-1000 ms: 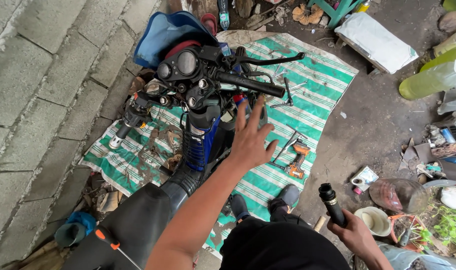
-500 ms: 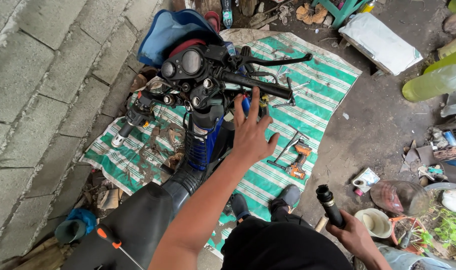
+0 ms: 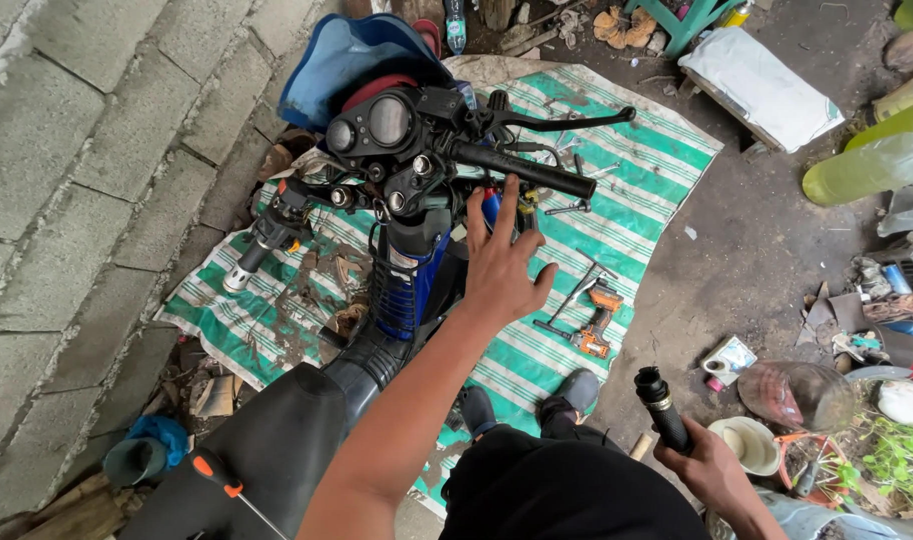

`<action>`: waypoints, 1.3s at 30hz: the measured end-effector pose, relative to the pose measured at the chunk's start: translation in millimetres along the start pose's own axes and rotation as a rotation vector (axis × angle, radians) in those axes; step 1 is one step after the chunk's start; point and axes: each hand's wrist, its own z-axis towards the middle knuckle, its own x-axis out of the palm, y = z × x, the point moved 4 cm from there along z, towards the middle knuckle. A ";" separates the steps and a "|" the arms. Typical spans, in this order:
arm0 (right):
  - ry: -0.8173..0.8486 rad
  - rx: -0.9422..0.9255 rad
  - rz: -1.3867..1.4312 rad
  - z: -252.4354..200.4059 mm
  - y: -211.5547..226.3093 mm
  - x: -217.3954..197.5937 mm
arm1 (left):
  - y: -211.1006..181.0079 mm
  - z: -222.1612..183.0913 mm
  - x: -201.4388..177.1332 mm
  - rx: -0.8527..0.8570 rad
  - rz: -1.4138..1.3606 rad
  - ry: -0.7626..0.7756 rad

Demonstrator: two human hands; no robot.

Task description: Removing and reinstalling a rubber grip on a motorcycle handlebar using a cloth for grip.

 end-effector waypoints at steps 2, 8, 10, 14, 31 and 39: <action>-0.001 0.005 0.001 0.0 1.6 0.4 | 1.2 0.7 0.5 -0.015 0.009 0.009; -0.021 0.003 -0.011 2.9 1.7 3.2 | 18.7 7.2 4.5 -0.059 -0.010 -0.077; -0.018 0.008 -0.017 4.8 2.0 4.1 | 21.2 7.5 4.0 -0.068 -0.026 -0.057; -0.002 0.041 -0.095 4.2 11.5 7.5 | 21.2 2.1 -3.2 -0.015 -0.012 -0.015; -0.024 -0.021 -0.101 6.6 8.5 12.6 | 34.0 40.8 -27.2 0.064 0.032 0.099; 0.022 0.004 -0.059 7.4 19.8 14.7 | 12.5 41.9 -31.6 0.236 0.091 0.117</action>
